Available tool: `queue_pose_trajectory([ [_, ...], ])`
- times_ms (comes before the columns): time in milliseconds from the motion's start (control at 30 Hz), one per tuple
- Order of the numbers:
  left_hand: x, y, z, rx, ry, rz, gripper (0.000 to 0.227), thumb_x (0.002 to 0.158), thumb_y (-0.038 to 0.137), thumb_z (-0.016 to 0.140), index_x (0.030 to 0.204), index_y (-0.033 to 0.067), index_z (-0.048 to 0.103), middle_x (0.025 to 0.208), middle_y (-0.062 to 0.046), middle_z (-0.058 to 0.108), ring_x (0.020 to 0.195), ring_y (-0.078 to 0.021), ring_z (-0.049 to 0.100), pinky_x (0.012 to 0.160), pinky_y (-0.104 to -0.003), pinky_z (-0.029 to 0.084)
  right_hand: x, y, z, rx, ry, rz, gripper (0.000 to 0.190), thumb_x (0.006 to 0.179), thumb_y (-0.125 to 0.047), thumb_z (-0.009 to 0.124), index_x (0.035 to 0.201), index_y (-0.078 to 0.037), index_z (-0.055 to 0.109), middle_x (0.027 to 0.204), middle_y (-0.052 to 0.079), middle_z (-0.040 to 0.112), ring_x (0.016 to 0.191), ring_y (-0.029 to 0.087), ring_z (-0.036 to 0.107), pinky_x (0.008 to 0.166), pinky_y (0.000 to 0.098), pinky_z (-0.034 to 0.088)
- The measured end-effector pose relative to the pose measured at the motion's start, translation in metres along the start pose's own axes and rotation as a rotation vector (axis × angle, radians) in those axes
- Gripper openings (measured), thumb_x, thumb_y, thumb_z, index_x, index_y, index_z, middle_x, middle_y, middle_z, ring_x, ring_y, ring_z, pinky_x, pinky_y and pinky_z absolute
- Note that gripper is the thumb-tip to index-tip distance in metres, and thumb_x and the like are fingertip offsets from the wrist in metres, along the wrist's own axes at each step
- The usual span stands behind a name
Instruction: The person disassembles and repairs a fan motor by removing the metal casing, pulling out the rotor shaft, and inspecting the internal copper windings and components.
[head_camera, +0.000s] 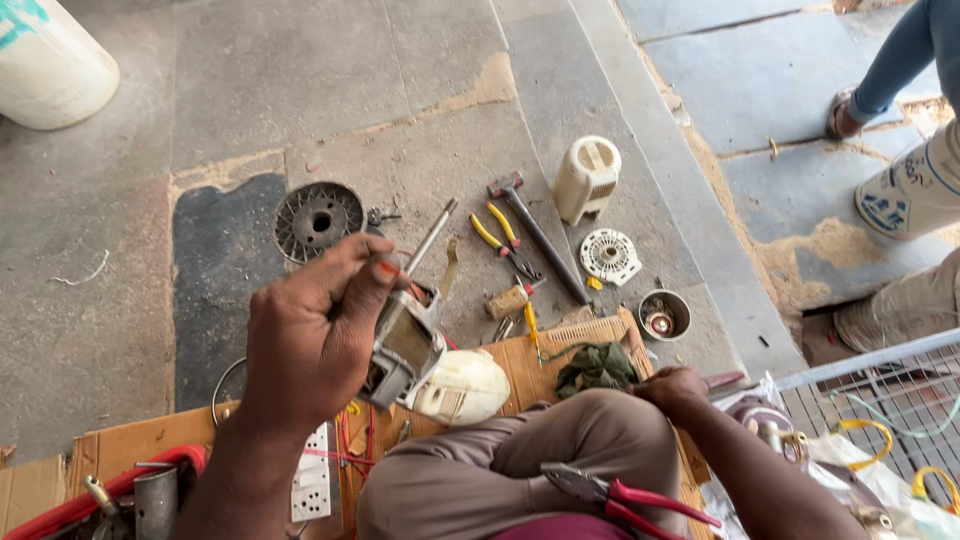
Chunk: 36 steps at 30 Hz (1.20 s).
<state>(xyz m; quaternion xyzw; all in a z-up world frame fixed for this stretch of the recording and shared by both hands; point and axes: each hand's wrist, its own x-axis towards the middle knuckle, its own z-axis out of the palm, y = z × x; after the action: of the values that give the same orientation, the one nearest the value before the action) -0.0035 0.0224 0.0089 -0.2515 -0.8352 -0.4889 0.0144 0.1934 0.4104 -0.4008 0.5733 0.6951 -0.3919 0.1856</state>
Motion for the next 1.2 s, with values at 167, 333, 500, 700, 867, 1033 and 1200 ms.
queue_pose_trajectory([
  [167, 0.006, 0.001, 0.003, 0.114, -0.033, 0.112, 0.036, 0.097, 0.037, 0.067, 0.118, 0.0091, 0.076, 0.120, -0.012, 0.077, 0.097, -0.0192, 0.078, 0.078, -0.031, 0.060, -0.024, -0.021, -0.044, -0.167, 0.072, -0.260, 0.065, 0.073, -0.037, 0.098, 0.117, 0.001, 0.070, 0.113, 0.021, 0.074, 0.103, 0.029, 0.072, 0.099, 0.0391, 0.054],
  [333, 0.019, 0.005, 0.005, 0.296, -0.142, 0.167, 0.059, 0.099, 0.058, 0.050, 0.124, 0.0106, 0.075, 0.131, -0.014, 0.071, 0.112, -0.0302, 0.071, 0.092, -0.042, 0.056, -0.110, -0.028, -0.088, -0.076, -0.241, -0.490, 0.036, 0.078, -0.033, 0.081, 0.103, -0.007, 0.077, 0.100, 0.010, 0.079, 0.092, 0.022, 0.078, 0.086, 0.0395, 0.062],
  [500, 0.028, 0.016, 0.021, 0.365, -0.256, -0.001, 0.094, 0.091, 0.082, 0.023, 0.134, 0.0092, 0.065, 0.133, -0.014, 0.068, 0.125, -0.0339, 0.063, 0.104, -0.049, 0.047, -0.184, -0.014, -0.071, -0.759, -0.439, -0.679, 0.039, 0.076, -0.046, 0.080, 0.090, -0.010, 0.079, 0.082, 0.011, 0.078, 0.078, 0.024, 0.078, 0.076, 0.0382, 0.060],
  [700, 0.041, 0.031, 0.038, 0.498, -0.405, -0.189, 0.118, 0.079, 0.088, 0.013, 0.154, 0.0023, 0.041, 0.148, -0.024, 0.049, 0.140, -0.0377, 0.048, 0.113, -0.056, 0.038, -0.153, 0.022, -0.048, -0.906, -0.418, -0.564, 0.042, 0.075, -0.055, 0.083, 0.093, -0.017, 0.080, 0.087, 0.008, 0.079, 0.090, 0.025, 0.078, 0.084, 0.0398, 0.059],
  [867, 0.051, -0.001, 0.009, 0.264, -0.576, -0.033, 0.134, 0.076, 0.079, 0.070, 0.158, -0.0138, 0.018, 0.164, -0.035, 0.018, 0.149, -0.0483, 0.026, 0.116, -0.051, 0.030, -0.072, 0.096, -0.016, -0.840, -0.402, -0.672, 0.037, 0.072, -0.053, 0.085, 0.095, -0.024, 0.084, 0.087, 0.003, 0.082, 0.090, 0.021, 0.080, 0.086, 0.0345, 0.061],
  [1033, 0.046, -0.014, 0.010, 0.111, -0.526, -0.023, 0.137, 0.061, 0.058, 0.093, 0.157, -0.0140, 0.027, 0.166, -0.030, 0.030, 0.150, -0.0400, 0.039, 0.119, -0.042, 0.036, -0.030, 0.120, -0.021, -0.802, -0.436, -0.689, 0.043, 0.072, -0.045, 0.083, 0.108, -0.023, 0.075, 0.092, 0.005, 0.080, 0.088, 0.020, 0.081, 0.083, 0.0338, 0.062],
  [1200, 0.045, -0.001, 0.014, 0.308, -0.317, -0.165, 0.146, 0.038, 0.084, 0.082, 0.146, -0.0070, 0.046, 0.129, -0.023, 0.054, 0.127, -0.0331, 0.056, 0.103, -0.044, 0.053, -0.106, 0.058, -0.058, -0.618, -0.450, -0.587, 0.047, 0.081, -0.037, 0.074, 0.123, -0.018, 0.062, 0.104, 0.012, 0.075, 0.091, 0.024, 0.078, 0.082, 0.0381, 0.062],
])
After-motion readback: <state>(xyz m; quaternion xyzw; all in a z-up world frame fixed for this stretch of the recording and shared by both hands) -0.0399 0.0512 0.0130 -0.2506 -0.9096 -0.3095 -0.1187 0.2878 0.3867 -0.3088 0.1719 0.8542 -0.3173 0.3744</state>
